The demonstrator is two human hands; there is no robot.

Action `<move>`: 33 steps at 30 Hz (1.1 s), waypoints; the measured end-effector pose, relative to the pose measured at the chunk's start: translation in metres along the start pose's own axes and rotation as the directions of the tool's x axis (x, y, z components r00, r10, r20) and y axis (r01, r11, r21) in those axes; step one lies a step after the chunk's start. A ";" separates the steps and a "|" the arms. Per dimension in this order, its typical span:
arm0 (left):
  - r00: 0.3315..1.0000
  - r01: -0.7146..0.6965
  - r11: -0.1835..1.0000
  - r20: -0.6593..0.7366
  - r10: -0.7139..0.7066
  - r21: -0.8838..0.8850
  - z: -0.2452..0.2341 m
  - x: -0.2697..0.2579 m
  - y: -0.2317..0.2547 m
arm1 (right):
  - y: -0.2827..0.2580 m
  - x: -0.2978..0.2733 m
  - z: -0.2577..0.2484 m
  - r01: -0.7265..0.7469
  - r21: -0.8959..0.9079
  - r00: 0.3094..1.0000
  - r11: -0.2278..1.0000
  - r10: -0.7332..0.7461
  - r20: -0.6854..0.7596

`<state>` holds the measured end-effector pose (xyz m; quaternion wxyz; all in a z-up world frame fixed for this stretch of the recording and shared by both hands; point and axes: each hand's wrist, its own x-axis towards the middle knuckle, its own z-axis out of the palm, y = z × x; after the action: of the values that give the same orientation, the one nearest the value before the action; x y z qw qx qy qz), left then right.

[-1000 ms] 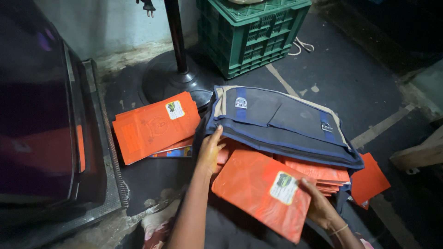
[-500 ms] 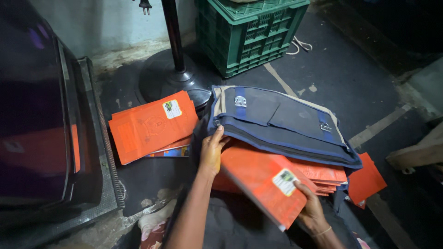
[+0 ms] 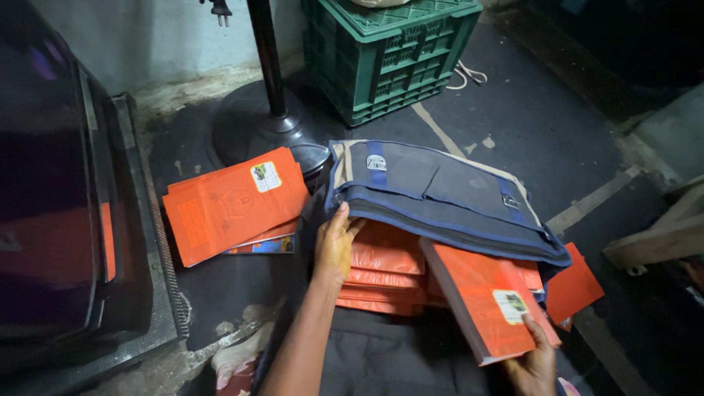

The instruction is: The person packs a blue school bag with several orange notebooks, a blue book, and a stack of loose papers. They place the items into the main compartment and a front pocket, then close the bag's flap.

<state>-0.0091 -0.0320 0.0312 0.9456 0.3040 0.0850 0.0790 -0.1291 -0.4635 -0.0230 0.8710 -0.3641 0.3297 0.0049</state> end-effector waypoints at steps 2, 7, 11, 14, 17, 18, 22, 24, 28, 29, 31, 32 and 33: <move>0.998 -0.041 0.997 0.053 0.044 -0.069 -0.003 0.001 -0.005 | -0.007 0.000 -0.008 0.037 0.021 0.999 0.999 -0.037 -0.011; 1.000 -0.003 1.000 -0.020 0.002 -0.030 0.006 -0.002 -0.002 | -0.006 0.004 0.011 0.130 0.053 0.990 0.990 -0.132 0.045; 0.998 -0.061 0.997 0.016 0.061 -0.044 0.003 -0.003 -0.002 | -0.003 0.026 0.048 0.177 0.035 0.984 0.984 -0.177 0.004; 0.999 -0.033 0.999 -0.036 0.034 0.011 0.002 -0.003 -0.001 | -0.009 0.061 0.070 0.187 0.033 0.982 0.982 -0.188 0.012; 0.997 -0.072 0.997 0.007 0.072 -0.024 0.001 -0.001 -0.004 | -0.005 0.102 0.072 0.267 -0.041 0.964 0.963 -0.267 0.022; 0.993 -0.105 0.993 0.045 0.108 -0.056 0.001 0.000 -0.004 | -0.005 0.112 0.066 0.287 -0.067 0.958 0.956 -0.286 0.028; 0.997 -0.015 0.999 -0.073 0.019 0.044 0.001 -0.002 -0.001 | -0.012 0.128 0.036 0.198 -0.395 0.977 0.897 -0.215 0.000; 0.999 -0.023 0.999 -0.045 0.024 0.023 -0.003 0.002 0.001 | -0.023 0.110 0.017 0.101 -0.571 0.994 0.815 -0.110 0.018; 0.997 0.047 0.999 -0.068 -0.047 0.000 -0.008 0.002 0.002 | -0.037 0.078 0.017 0.165 -0.966 0.974 0.199 -0.187 0.128; 0.993 0.076 0.997 -0.093 -0.076 -0.001 -0.007 0.002 0.003 | -0.034 0.067 0.024 0.173 -0.982 0.937 -0.077 -0.294 0.188; 0.985 0.112 0.994 -0.129 -0.111 0.004 0.000 0.000 0.003 | -0.029 0.038 0.043 0.078 -0.812 0.819 -0.579 -0.427 0.383; 0.983 0.118 0.993 -0.143 -0.116 0.009 0.004 -0.003 0.003 | -0.031 0.027 0.058 0.296 -0.736 0.729 -0.609 -0.354 0.586; 0.980 0.124 0.992 -0.157 -0.120 0.015 0.007 -0.004 0.003 | -0.035 0.019 0.075 0.492 -0.610 0.589 -0.621 -0.278 0.759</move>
<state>-0.0121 -0.0346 0.0389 0.9353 0.3027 0.1783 0.0434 -0.0625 -0.4460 0.0264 0.1146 -0.9841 -0.0849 -0.1058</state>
